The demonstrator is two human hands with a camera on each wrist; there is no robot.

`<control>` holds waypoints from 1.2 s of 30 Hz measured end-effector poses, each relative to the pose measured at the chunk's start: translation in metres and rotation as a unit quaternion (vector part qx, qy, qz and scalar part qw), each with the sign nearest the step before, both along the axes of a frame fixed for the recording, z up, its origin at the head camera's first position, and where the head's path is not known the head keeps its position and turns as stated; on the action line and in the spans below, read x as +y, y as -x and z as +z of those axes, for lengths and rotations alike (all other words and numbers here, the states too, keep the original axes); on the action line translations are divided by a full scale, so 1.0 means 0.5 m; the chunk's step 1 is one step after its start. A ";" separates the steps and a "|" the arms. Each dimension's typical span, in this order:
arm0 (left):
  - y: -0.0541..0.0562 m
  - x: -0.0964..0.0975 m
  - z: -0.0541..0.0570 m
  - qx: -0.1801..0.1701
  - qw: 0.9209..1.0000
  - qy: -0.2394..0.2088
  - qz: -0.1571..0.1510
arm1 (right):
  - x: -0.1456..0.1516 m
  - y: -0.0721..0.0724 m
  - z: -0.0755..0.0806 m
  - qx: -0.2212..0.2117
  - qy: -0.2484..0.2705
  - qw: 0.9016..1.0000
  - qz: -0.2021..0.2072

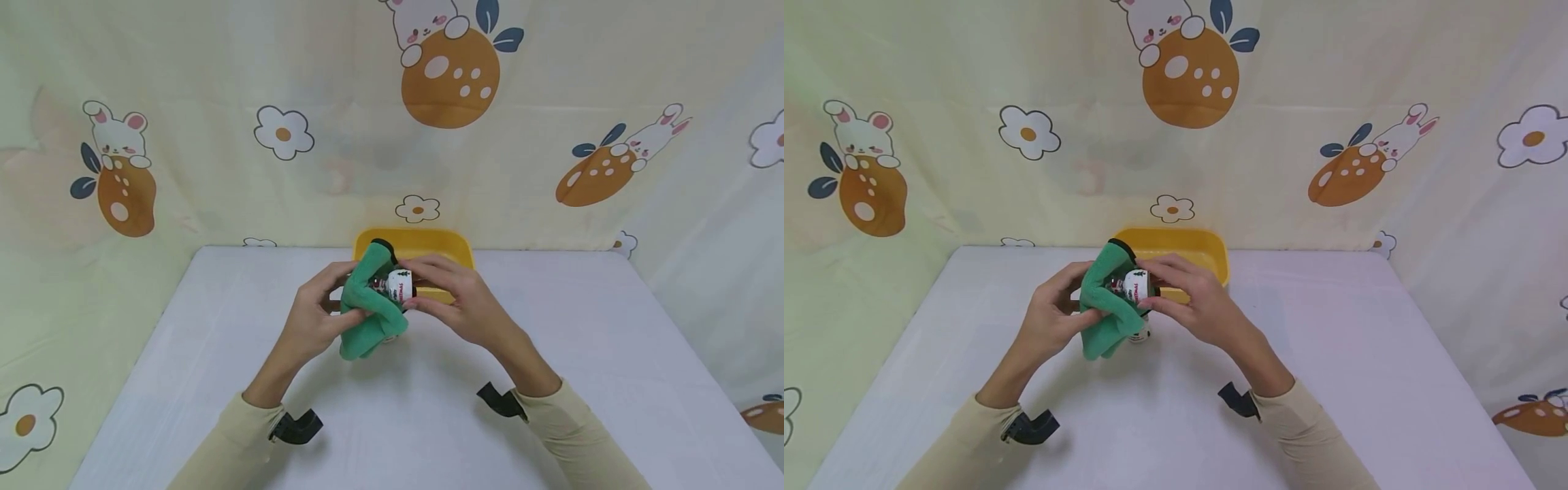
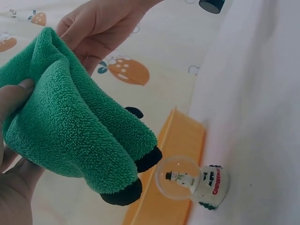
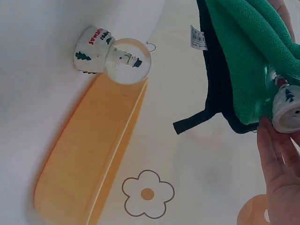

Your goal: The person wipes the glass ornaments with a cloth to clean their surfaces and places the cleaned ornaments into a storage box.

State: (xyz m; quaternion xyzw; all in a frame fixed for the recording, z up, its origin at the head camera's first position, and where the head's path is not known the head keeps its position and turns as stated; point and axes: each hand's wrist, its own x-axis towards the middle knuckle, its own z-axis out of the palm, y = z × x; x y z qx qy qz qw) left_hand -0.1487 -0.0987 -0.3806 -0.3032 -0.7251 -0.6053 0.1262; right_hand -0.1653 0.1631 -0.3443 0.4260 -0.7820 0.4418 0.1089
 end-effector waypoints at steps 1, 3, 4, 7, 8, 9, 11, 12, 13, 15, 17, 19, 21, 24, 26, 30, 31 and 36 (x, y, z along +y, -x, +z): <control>0.000 -0.001 -0.001 -0.002 1.000 0.000 0.000 | 0.000 0.001 0.000 0.010 -0.001 1.000 -0.002; 0.001 -0.003 -0.003 -0.007 1.000 -0.001 0.001 | -0.001 0.001 0.001 0.030 -0.003 1.000 -0.007; 0.001 -0.003 -0.003 -0.010 1.000 -0.002 0.001 | -0.001 0.002 0.002 0.039 -0.005 0.999 -0.009; 0.001 -0.004 -0.005 -0.019 1.000 -0.003 0.004 | -0.002 0.003 0.004 0.059 -0.007 0.998 -0.011; 0.001 -0.004 -0.005 -0.023 1.000 -0.002 0.007 | -0.002 0.003 0.005 0.063 -0.006 0.998 -0.010; 0.001 -0.003 -0.004 -0.027 1.000 -0.002 0.009 | -0.003 0.004 0.005 0.068 -0.006 0.998 -0.008; 0.000 -0.003 -0.003 -0.034 0.999 -0.002 0.013 | -0.003 0.006 0.006 0.072 -0.004 0.997 -0.004; 0.000 -0.002 -0.003 -0.038 0.999 -0.002 0.013 | -0.003 0.006 0.006 0.075 -0.002 0.997 -0.002; -0.001 -0.002 -0.002 -0.042 0.999 -0.003 0.012 | -0.003 0.007 0.006 0.077 0.000 0.997 -0.002; -0.002 -0.001 -0.002 -0.050 0.999 -0.007 0.009 | -0.003 0.007 0.006 0.082 0.001 0.997 -0.003; -0.003 0.000 0.000 -0.057 0.998 -0.011 0.003 | -0.002 0.007 0.005 0.084 0.003 0.996 -0.004; -0.004 0.000 0.001 -0.062 0.998 -0.013 -0.002 | -0.001 0.007 0.005 0.082 0.007 0.997 -0.004; -0.003 0.000 0.002 -0.062 0.998 -0.013 -0.007 | 0.000 0.007 0.004 0.068 0.016 0.998 0.002; -0.002 0.001 0.002 -0.056 0.998 -0.009 -0.014 | 0.000 0.004 0.003 0.037 0.033 0.999 0.015; -0.002 0.001 0.002 -0.047 0.999 -0.003 -0.015 | 0.000 0.003 0.001 0.015 0.043 0.999 0.023; -0.005 0.001 0.002 -0.031 0.999 0.010 -0.012 | 0.001 0.001 -0.001 -0.005 0.042 0.999 0.022; -0.006 0.001 0.003 -0.029 0.999 0.013 -0.011 | 0.001 0.000 0.000 -0.007 0.039 0.999 0.018; -0.005 0.002 0.003 -0.014 1.000 0.012 -0.011 | 0.002 -0.004 0.001 -0.019 0.031 0.999 0.001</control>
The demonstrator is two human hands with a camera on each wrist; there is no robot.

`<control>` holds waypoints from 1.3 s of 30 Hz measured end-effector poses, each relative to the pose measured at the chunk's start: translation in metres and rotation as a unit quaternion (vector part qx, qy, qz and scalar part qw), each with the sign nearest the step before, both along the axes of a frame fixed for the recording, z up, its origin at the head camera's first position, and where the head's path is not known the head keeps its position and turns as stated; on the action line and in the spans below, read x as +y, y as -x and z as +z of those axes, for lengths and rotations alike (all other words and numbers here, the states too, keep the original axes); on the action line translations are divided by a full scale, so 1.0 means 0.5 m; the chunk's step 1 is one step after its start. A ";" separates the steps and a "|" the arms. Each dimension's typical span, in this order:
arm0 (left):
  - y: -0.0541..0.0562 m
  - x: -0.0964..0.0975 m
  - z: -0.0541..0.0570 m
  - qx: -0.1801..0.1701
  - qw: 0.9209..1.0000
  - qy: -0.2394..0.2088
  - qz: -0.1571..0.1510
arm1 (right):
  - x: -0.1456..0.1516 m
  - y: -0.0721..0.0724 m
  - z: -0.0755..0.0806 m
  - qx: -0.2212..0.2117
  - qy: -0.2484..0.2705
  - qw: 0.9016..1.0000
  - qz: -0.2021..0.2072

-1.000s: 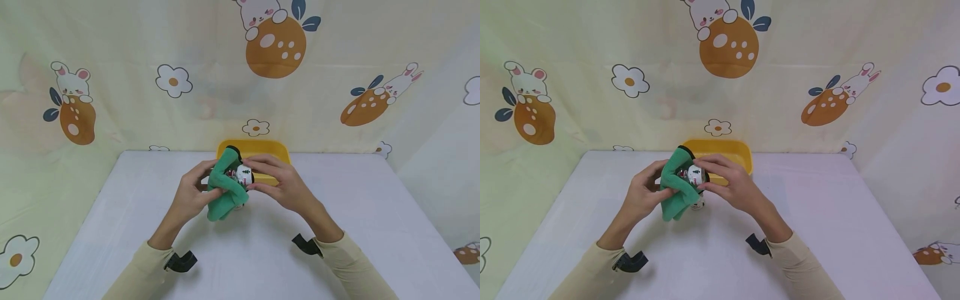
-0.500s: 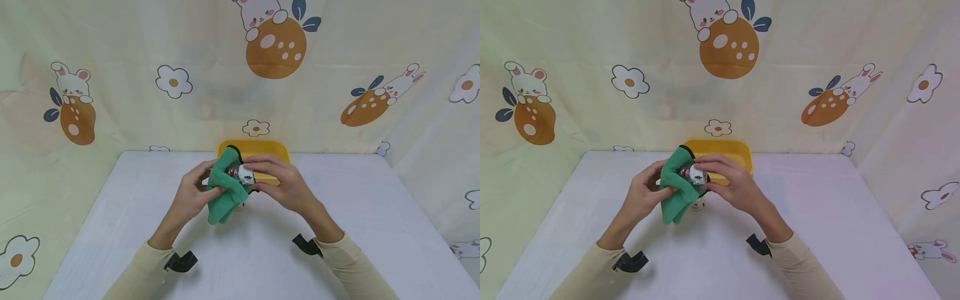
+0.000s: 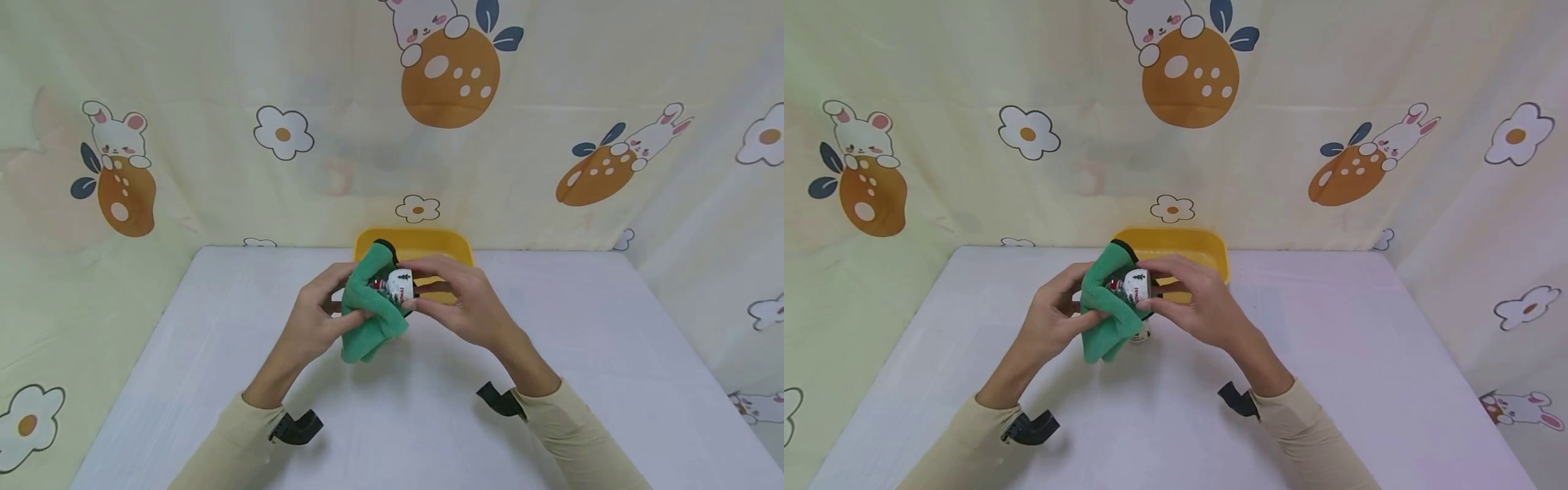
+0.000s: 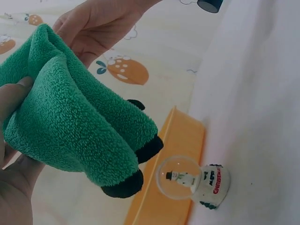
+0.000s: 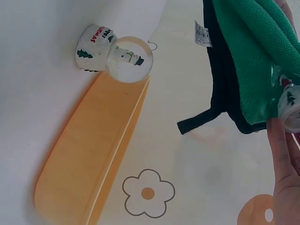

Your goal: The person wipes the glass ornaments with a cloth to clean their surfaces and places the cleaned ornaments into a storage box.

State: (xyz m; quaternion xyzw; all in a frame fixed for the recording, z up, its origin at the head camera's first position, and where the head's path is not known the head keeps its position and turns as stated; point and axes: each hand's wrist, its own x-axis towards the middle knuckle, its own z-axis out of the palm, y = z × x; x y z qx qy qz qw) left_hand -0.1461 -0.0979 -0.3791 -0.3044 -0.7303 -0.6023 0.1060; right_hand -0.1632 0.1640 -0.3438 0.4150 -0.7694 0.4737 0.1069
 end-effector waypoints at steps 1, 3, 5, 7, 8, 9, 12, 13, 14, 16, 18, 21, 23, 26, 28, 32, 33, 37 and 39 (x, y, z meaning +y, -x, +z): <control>0.001 0.001 0.000 0.005 1.000 -0.002 -0.001 | 0.000 0.000 0.001 -0.001 0.000 1.000 -0.002; 0.003 0.002 0.000 0.015 1.000 -0.008 -0.003 | 0.001 0.001 0.001 -0.003 0.001 1.000 -0.004; 0.004 0.003 0.001 0.025 1.000 -0.010 -0.002 | 0.001 0.002 0.001 -0.005 0.002 1.000 -0.006; 0.004 0.004 0.001 0.032 0.999 -0.011 -0.001 | 0.001 0.002 0.002 -0.008 0.000 1.000 -0.011; 0.004 0.005 0.001 0.035 0.999 -0.011 0.000 | 0.001 0.002 0.003 -0.011 -0.003 1.000 -0.015; 0.004 0.005 0.001 0.037 0.999 -0.010 0.001 | 0.000 0.002 0.004 -0.015 -0.006 1.000 -0.020; 0.004 0.006 -0.001 0.043 0.999 -0.012 0.001 | -0.001 0.001 0.005 -0.036 -0.019 0.999 -0.036; 0.004 0.006 -0.001 0.044 0.999 -0.013 0.001 | -0.001 0.000 0.006 -0.046 -0.021 0.998 -0.040; 0.004 0.007 -0.001 0.045 0.999 -0.014 0.002 | -0.001 -0.001 0.007 -0.057 -0.022 0.997 -0.041; 0.004 0.008 -0.003 0.046 0.999 -0.017 0.000 | -0.002 -0.002 0.008 -0.082 -0.022 0.996 -0.041; 0.005 0.010 -0.004 0.047 0.999 -0.020 -0.003 | -0.002 -0.003 0.009 -0.101 -0.019 0.994 -0.037; 0.005 0.012 -0.005 0.047 0.999 -0.023 -0.004 | -0.003 -0.005 0.010 -0.120 -0.014 0.992 -0.032; 0.004 0.012 -0.005 0.044 0.999 -0.024 -0.004 | -0.002 -0.005 0.010 -0.119 -0.018 0.992 -0.033; 0.003 0.011 -0.005 0.032 0.999 -0.024 -0.008 | -0.001 -0.005 0.009 -0.108 -0.032 0.993 -0.033; 0.002 0.009 -0.004 0.017 1.000 -0.022 -0.011 | 0.000 -0.005 0.009 -0.098 -0.042 0.994 -0.029; -0.001 0.004 -0.003 -0.018 1.000 -0.013 -0.015 | 0.001 -0.005 0.008 -0.090 -0.043 0.995 -0.012; -0.001 0.002 -0.003 -0.026 1.000 -0.010 -0.014 | 0.001 -0.005 0.008 -0.088 -0.042 0.995 -0.009; -0.003 0.000 -0.001 -0.042 0.999 -0.003 -0.011 | 0.000 -0.006 0.007 -0.076 -0.031 0.997 -0.002; -0.004 -0.001 -0.001 -0.047 0.999 -0.004 -0.011 | 0.000 -0.006 0.006 -0.069 -0.023 0.997 0.001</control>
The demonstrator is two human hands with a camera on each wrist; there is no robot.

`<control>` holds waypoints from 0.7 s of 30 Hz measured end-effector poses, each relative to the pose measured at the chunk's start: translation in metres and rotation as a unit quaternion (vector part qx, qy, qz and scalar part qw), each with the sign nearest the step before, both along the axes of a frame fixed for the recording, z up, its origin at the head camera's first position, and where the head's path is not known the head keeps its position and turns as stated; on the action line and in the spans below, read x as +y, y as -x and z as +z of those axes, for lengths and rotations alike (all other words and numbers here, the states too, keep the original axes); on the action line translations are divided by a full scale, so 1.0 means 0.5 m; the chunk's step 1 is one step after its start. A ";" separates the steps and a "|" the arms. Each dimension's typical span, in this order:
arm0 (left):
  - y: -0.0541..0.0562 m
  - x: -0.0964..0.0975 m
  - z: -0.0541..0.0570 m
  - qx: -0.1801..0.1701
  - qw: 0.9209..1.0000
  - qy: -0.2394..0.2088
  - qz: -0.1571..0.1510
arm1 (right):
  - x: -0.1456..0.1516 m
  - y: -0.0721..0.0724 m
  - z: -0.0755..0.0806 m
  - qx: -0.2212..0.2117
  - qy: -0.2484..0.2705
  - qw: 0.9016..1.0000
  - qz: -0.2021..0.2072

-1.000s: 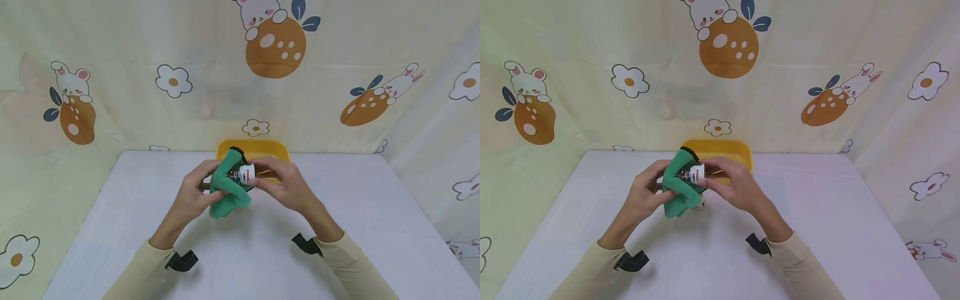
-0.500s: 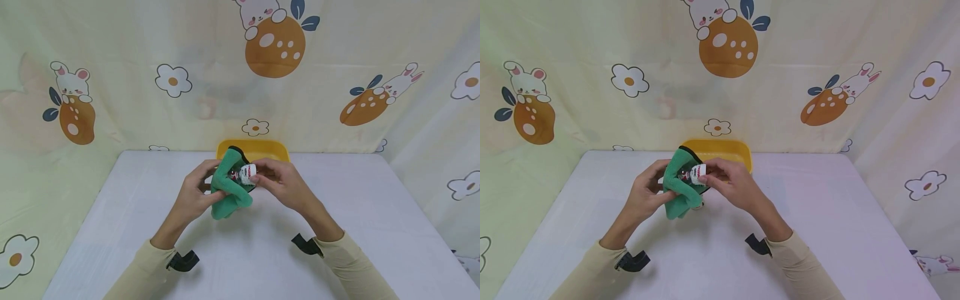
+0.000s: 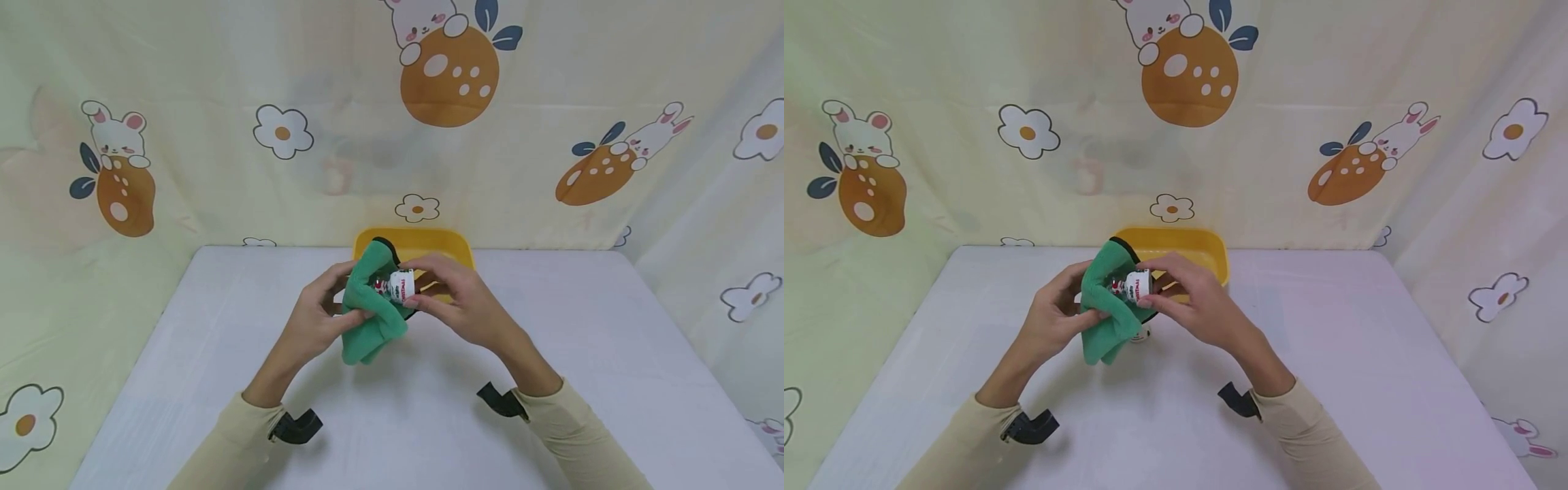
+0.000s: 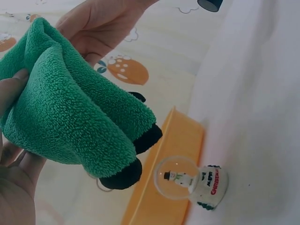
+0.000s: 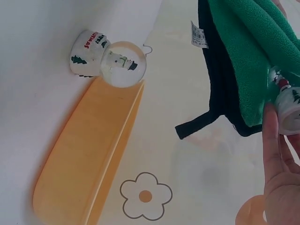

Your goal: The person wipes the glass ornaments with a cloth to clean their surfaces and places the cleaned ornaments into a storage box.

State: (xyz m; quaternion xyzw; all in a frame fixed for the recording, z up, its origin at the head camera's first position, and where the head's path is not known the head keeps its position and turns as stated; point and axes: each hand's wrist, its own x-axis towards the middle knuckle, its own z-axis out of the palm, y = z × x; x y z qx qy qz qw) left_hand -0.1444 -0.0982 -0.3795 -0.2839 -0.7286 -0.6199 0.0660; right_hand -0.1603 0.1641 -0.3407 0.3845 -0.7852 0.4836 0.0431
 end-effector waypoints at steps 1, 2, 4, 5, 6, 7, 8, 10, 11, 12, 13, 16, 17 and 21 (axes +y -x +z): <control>0.000 0.000 0.000 -0.001 1.000 -0.002 0.000 | 0.000 0.000 0.000 0.003 0.004 1.000 0.002; -0.001 0.000 0.000 -0.002 1.000 -0.003 -0.001 | 0.000 0.001 0.000 0.006 0.008 1.000 0.004; -0.002 0.000 0.000 -0.003 1.000 -0.007 -0.003 | 0.000 0.001 0.000 0.010 0.015 1.000 0.009; -0.001 0.000 -0.001 -0.003 1.000 -0.009 -0.003 | 0.000 0.001 0.001 0.010 0.018 1.000 0.012; -0.001 0.000 -0.001 -0.004 1.000 -0.011 -0.004 | 0.000 0.002 0.001 0.012 0.019 1.000 0.016; -0.001 0.000 -0.002 -0.005 1.000 -0.014 -0.005 | 0.001 0.002 0.001 0.012 0.022 0.999 0.021; -0.001 0.000 -0.002 -0.007 1.000 -0.018 -0.008 | 0.002 0.002 0.002 0.013 0.024 0.999 0.027; -0.001 0.000 -0.004 -0.015 0.999 -0.031 -0.014 | 0.004 0.004 0.003 0.018 0.023 0.999 0.036; 0.000 -0.001 -0.004 -0.020 0.999 -0.037 -0.016 | 0.005 0.005 0.004 0.028 0.020 0.999 0.037; -0.001 -0.001 -0.004 -0.025 0.999 -0.043 -0.020 | 0.006 0.005 0.004 0.039 0.015 0.998 0.036; -0.001 -0.001 -0.004 -0.029 0.998 -0.049 -0.024 | 0.007 0.006 0.006 0.052 0.011 0.998 0.035; -0.001 0.000 -0.004 -0.035 0.997 -0.057 -0.030 | 0.009 0.008 0.009 0.091 0.005 0.995 0.031; -0.001 0.001 -0.003 -0.036 0.997 -0.057 -0.031 | 0.009 0.009 0.009 0.100 0.005 0.994 0.030; -0.001 0.001 -0.003 -0.036 0.998 -0.051 -0.027 | 0.008 0.010 0.009 0.094 0.017 0.995 0.041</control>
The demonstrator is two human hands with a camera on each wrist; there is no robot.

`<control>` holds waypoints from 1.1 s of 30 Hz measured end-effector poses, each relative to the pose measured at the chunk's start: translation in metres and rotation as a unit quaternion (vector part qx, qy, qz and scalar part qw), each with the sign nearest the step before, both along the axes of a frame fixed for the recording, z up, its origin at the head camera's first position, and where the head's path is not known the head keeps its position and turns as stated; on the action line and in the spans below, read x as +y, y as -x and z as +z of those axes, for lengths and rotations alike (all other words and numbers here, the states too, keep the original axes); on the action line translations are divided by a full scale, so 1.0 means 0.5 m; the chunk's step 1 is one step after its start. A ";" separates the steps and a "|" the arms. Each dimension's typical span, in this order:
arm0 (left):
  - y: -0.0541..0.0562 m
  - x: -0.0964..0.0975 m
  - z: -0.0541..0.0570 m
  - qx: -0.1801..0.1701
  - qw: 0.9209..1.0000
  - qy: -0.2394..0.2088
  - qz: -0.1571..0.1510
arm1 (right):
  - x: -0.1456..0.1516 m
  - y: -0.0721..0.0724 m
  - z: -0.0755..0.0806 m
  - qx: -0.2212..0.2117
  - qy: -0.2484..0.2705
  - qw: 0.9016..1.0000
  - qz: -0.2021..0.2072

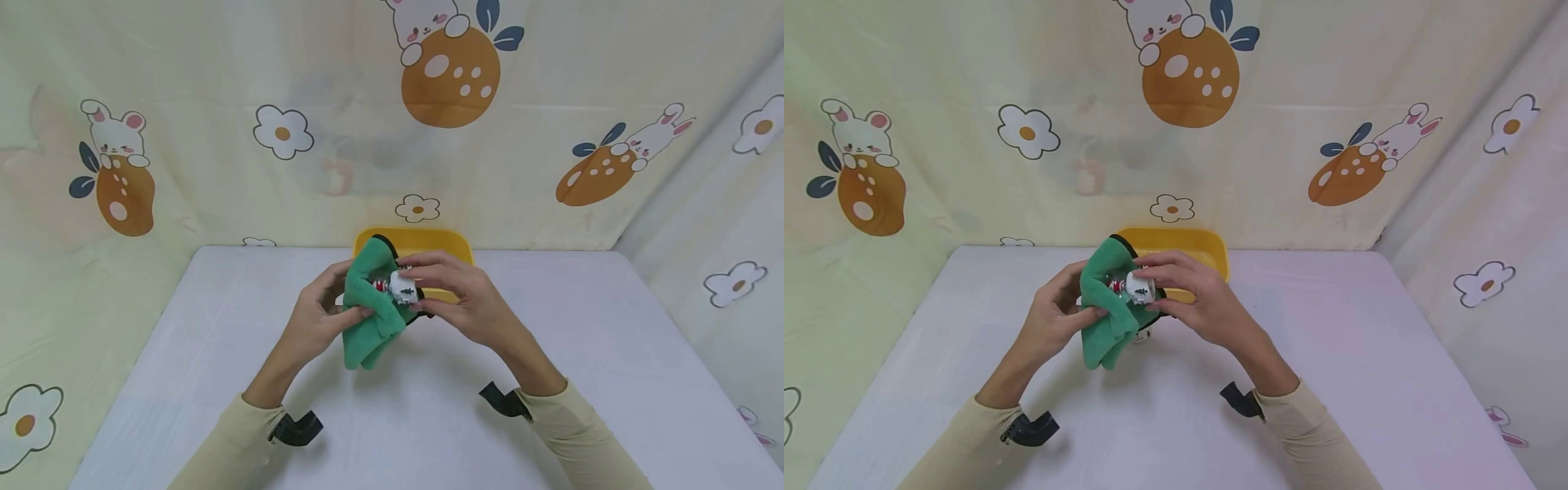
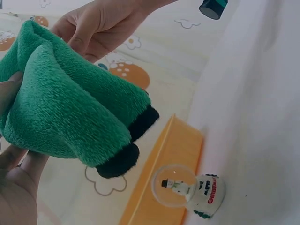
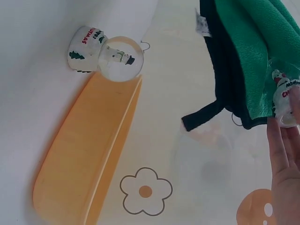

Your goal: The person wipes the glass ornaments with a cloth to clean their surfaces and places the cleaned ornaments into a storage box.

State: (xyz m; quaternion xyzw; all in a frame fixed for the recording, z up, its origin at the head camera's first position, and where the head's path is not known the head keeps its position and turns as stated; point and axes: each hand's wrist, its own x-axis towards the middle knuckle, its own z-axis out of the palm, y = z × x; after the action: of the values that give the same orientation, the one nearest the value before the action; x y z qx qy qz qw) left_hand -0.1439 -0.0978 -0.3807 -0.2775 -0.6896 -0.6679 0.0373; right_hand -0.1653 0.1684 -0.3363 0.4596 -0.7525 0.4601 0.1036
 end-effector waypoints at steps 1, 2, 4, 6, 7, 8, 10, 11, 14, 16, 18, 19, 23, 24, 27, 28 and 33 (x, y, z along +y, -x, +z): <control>0.000 0.000 0.000 0.001 1.000 0.002 0.002 | 0.000 0.000 0.000 -0.004 0.002 1.000 0.003; 0.000 0.000 -0.001 0.001 1.000 0.004 0.003 | -0.001 -0.001 -0.001 -0.012 0.006 1.000 0.007; 0.001 0.000 -0.002 0.002 1.000 0.005 0.006 | -0.002 -0.002 -0.002 -0.028 0.015 0.999 0.013; 0.001 0.001 -0.002 0.004 1.000 0.003 0.002 | -0.003 -0.004 -0.003 -0.043 0.020 0.999 0.013; 0.001 0.002 -0.002 0.005 1.000 0.000 -0.001 | -0.003 -0.005 -0.003 -0.052 0.024 0.998 0.013; 0.001 0.002 -0.001 0.007 1.000 -0.002 -0.003 | -0.004 -0.006 -0.003 -0.059 0.027 0.998 0.011; 0.001 0.004 0.000 0.009 1.000 -0.004 -0.007 | -0.004 -0.007 -0.004 -0.070 0.028 0.997 0.006; 0.001 0.004 0.000 0.011 1.000 -0.005 -0.010 | -0.004 -0.007 -0.004 -0.072 0.028 0.997 0.002; 0.001 0.005 0.001 0.020 1.000 -0.007 -0.014 | -0.005 -0.008 -0.005 -0.078 0.029 0.997 -0.002; 0.001 0.005 0.001 0.026 1.000 -0.006 -0.012 | -0.006 -0.007 -0.005 -0.081 0.029 0.996 -0.005; 0.000 0.006 0.002 0.037 0.999 -0.003 -0.007 | -0.007 -0.007 -0.004 -0.087 0.031 0.996 -0.009; -0.001 0.006 0.002 0.040 0.999 -0.003 -0.005 | -0.007 -0.007 -0.004 -0.091 0.031 0.995 -0.014; -0.003 0.010 0.004 0.057 0.998 0.001 0.006 | -0.007 -0.008 -0.006 -0.115 0.030 0.992 -0.037; -0.003 0.010 0.005 0.059 0.998 0.001 0.007 | -0.008 -0.009 -0.007 -0.121 0.030 0.991 -0.042; -0.003 0.012 0.005 0.065 0.998 0.006 0.010 | -0.008 -0.009 -0.007 -0.137 0.030 0.989 -0.055; -0.002 0.013 0.005 0.066 0.998 0.007 0.011 | -0.008 -0.009 -0.007 -0.143 0.030 0.988 -0.057; -0.001 0.013 0.001 0.076 0.997 0.017 0.019 | -0.008 -0.008 -0.010 -0.155 0.026 0.986 -0.057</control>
State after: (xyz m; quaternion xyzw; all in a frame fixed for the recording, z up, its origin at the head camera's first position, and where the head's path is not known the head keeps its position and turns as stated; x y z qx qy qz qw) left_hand -0.1435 -0.0915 -0.3801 -0.3147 -0.7011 -0.6324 0.0977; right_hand -0.1614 0.1643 -0.3411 0.3366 -0.7721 0.5386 0.0241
